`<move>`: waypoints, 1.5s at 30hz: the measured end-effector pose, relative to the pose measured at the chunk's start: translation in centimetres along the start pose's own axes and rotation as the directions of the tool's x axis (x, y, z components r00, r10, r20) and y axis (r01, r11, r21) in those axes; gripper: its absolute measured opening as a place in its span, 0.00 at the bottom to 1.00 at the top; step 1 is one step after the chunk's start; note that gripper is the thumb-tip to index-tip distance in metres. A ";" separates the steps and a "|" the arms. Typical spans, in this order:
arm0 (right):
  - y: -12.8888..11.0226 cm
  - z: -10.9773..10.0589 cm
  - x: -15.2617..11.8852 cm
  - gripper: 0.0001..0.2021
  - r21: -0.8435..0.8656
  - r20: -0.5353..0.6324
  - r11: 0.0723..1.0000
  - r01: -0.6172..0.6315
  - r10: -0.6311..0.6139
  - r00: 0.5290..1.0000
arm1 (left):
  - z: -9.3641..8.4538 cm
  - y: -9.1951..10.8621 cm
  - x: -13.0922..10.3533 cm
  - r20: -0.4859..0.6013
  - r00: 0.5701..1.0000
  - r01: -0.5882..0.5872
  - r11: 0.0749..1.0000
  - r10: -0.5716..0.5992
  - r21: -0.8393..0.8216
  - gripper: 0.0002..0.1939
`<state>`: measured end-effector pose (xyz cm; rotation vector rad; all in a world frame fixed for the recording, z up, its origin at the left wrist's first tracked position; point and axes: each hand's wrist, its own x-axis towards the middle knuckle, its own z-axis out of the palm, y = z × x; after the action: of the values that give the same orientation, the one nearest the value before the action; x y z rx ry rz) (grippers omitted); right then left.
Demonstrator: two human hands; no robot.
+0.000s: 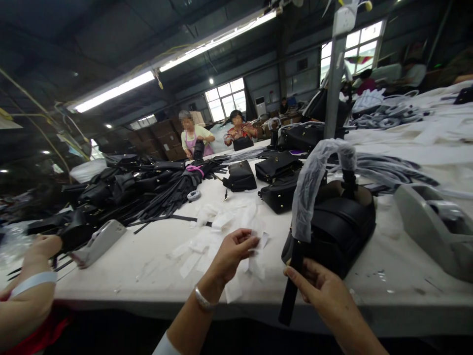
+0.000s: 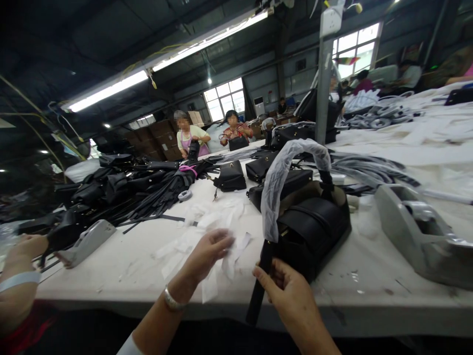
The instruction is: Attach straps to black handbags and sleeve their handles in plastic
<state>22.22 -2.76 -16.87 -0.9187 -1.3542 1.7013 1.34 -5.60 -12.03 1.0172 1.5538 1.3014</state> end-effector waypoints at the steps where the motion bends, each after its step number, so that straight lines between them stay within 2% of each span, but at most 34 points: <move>1: 0.0 0.0 0.0 0.23 0.003 0.007 1.000 0.008 -0.008 1.000 | 0.8 -0.1 -0.9 0.016 1.000 0.023 0.997 -0.022 -0.078 0.21; 3: 0.1 0.2 -0.1 0.25 0.009 0.025 1.000 0.014 -0.014 1.000 | 2.5 -0.4 -2.5 0.028 0.999 0.040 0.973 -0.035 -0.228 0.22; 5: 0.1 0.3 -0.2 0.26 0.005 0.060 1.000 0.011 -0.012 0.998 | 3.9 -0.7 -3.6 0.016 1.000 0.005 0.950 0.000 -0.311 0.23; 10: -0.3 0.4 -0.5 0.24 -0.054 0.087 0.997 0.051 -0.046 0.995 | 5.9 -1.6 -4.5 -0.043 0.995 -0.103 0.946 0.095 -0.306 0.21; 18: -1.1 0.7 -1.3 0.24 -0.018 0.068 1.000 0.009 -0.008 0.998 | 5.8 -1.5 -3.7 -0.153 0.962 -0.247 0.959 0.226 -0.137 0.19; 21: -0.7 0.8 -1.2 0.25 0.012 0.081 1.000 0.018 -0.019 0.997 | 5.8 -1.4 -3.6 -0.169 0.961 -0.241 0.962 0.218 -0.132 0.17; 24: -0.3 0.8 -1.1 0.25 -0.005 0.078 0.999 0.037 -0.037 0.996 | 5.8 -1.7 -4.0 -0.133 0.970 -0.219 0.971 0.205 -0.101 0.16; 26: -0.2 0.7 -1.1 0.25 -0.036 0.088 0.998 0.044 -0.040 0.995 | 5.8 -1.9 -4.4 -0.059 0.971 -0.236 0.970 0.233 -0.055 0.22; 28: -0.2 0.6 -1.2 0.25 -0.052 0.103 0.997 0.063 -0.058 0.993 | 5.8 -2.0 -4.6 0.010 0.967 -0.255 0.967 0.255 -0.010 0.32; 30: -0.2 0.5 -1.2 0.23 -0.071 0.101 0.994 0.080 -0.072 0.992 | 5.9 -2.0 -4.5 0.007 0.969 -0.248 0.969 0.248 -0.003 0.34; 35: 0.0 0.5 -1.2 0.18 -0.150 0.094 0.986 0.072 -0.058 0.994 | 5.9 -1.6 -3.5 -0.122 0.976 -0.198 0.968 0.181 -0.153 0.20; 42: 0.5 0.5 -1.1 0.19 -0.160 0.078 0.985 0.064 -0.052 0.996 | 6.0 -1.0 -3.4 -0.115 0.991 -0.109 0.907 0.068 -0.407 0.16; 45: 0.5 0.5 -1.0 0.21 -0.147 0.051 0.989 0.032 -0.025 0.998 | 5.9 -0.8 -3.5 -0.136 0.989 -0.116 0.896 0.063 -0.428 0.15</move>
<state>22.15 -3.94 -17.25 -0.9411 -1.5360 1.6279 7.95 -7.20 -13.02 0.7406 1.2258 1.7067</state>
